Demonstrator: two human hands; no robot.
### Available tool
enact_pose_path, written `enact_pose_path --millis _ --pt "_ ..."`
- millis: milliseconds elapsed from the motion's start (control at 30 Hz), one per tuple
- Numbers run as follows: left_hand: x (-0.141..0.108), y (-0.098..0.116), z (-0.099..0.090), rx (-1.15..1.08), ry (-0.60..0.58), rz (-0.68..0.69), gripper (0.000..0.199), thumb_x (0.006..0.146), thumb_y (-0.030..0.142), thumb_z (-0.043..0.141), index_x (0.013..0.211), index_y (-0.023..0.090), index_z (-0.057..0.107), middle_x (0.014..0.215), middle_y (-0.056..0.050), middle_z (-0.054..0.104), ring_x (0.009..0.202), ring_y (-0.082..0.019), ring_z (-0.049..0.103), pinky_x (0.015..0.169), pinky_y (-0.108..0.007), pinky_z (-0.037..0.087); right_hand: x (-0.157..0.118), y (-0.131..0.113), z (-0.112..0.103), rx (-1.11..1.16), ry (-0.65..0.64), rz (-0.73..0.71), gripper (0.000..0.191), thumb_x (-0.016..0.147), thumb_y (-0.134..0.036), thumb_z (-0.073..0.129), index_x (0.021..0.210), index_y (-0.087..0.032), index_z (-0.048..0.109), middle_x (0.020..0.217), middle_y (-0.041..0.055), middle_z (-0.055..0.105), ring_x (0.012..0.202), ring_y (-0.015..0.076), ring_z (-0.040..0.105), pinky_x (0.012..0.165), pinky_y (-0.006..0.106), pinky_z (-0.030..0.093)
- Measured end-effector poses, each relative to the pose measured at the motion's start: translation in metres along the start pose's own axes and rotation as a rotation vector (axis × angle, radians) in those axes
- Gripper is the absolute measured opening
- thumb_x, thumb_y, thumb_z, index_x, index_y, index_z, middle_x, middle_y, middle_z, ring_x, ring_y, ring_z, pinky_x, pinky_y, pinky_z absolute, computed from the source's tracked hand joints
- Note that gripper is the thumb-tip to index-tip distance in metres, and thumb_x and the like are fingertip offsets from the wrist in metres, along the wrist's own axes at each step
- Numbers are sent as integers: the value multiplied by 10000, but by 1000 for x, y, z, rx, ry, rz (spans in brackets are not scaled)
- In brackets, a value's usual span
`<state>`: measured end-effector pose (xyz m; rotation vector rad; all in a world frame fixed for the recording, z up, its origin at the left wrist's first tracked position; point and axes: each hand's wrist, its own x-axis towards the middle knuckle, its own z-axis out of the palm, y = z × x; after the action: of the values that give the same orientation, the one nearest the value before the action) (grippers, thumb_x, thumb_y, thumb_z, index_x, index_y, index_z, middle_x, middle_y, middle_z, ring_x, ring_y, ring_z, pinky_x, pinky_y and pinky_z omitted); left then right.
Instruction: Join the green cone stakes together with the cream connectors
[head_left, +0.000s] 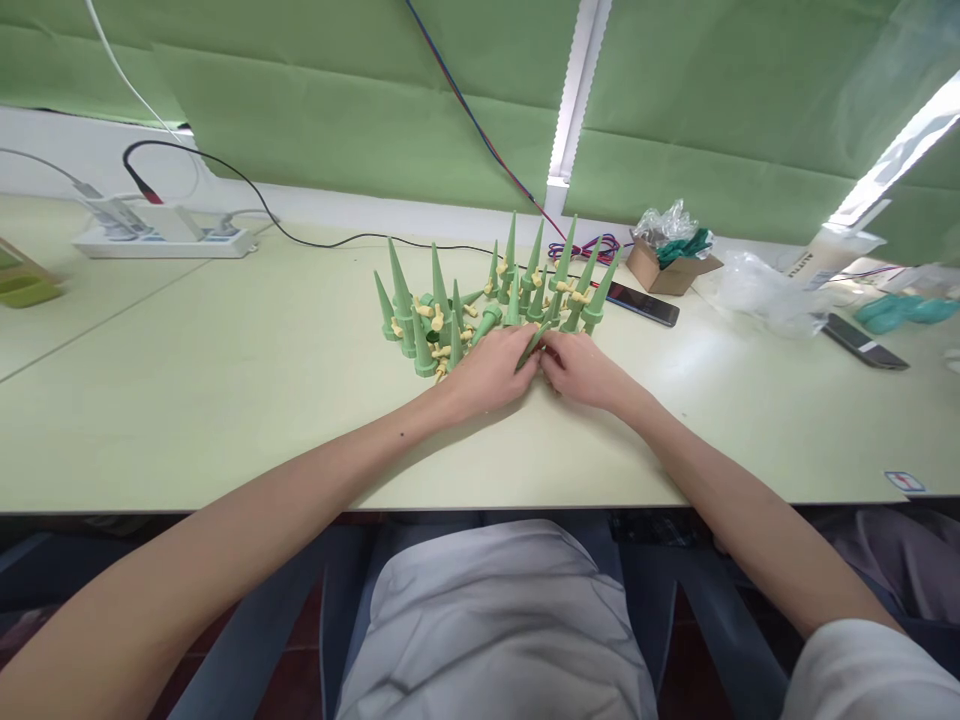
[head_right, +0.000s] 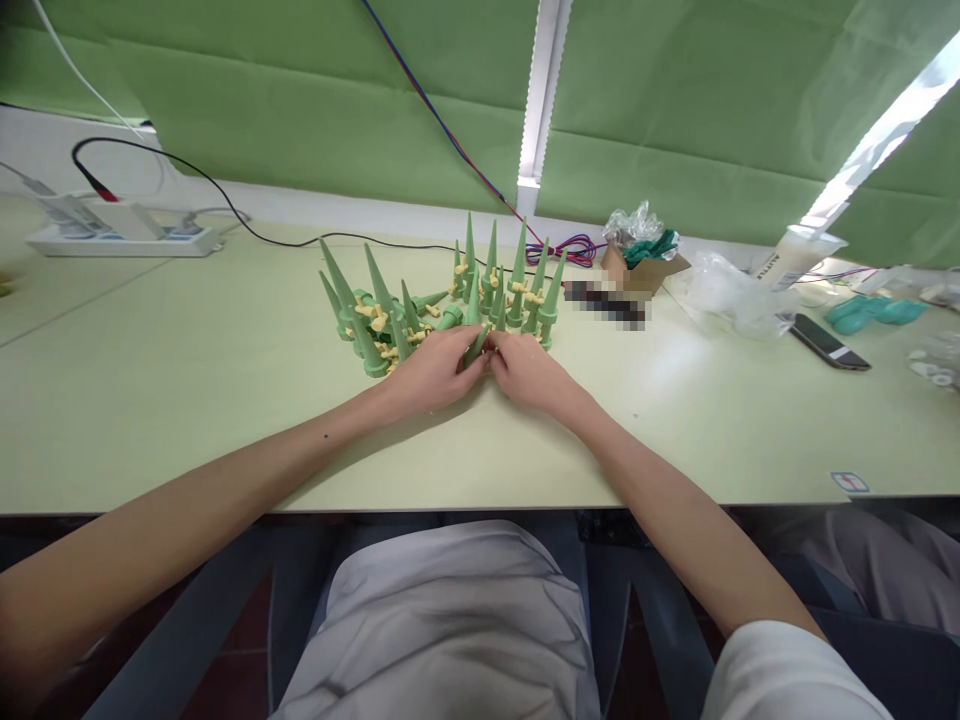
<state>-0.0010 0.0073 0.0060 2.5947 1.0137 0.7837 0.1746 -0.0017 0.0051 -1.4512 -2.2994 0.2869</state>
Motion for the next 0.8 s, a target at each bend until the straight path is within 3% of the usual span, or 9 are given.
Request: enact_pose_path --millis 333,800 --pt "0 -2 3 16 5 6 144 955 186 447 812 198 454 829 -49 606 708 -181 519 626 -310 364 -1 4 3 3 55 -58 170 846 -96 420 761 -218 502 620 36 608 557 190 487 604 307 356" --pt "1 -1 2 70 -3 10 118 958 173 462 852 188 511 856 -54 632 728 -187 556 643 -316 383 -3 0 -2 -37 1 -6 158 854 -112 414 794 -201 529 713 73 656 620 209 523 635 309 361"
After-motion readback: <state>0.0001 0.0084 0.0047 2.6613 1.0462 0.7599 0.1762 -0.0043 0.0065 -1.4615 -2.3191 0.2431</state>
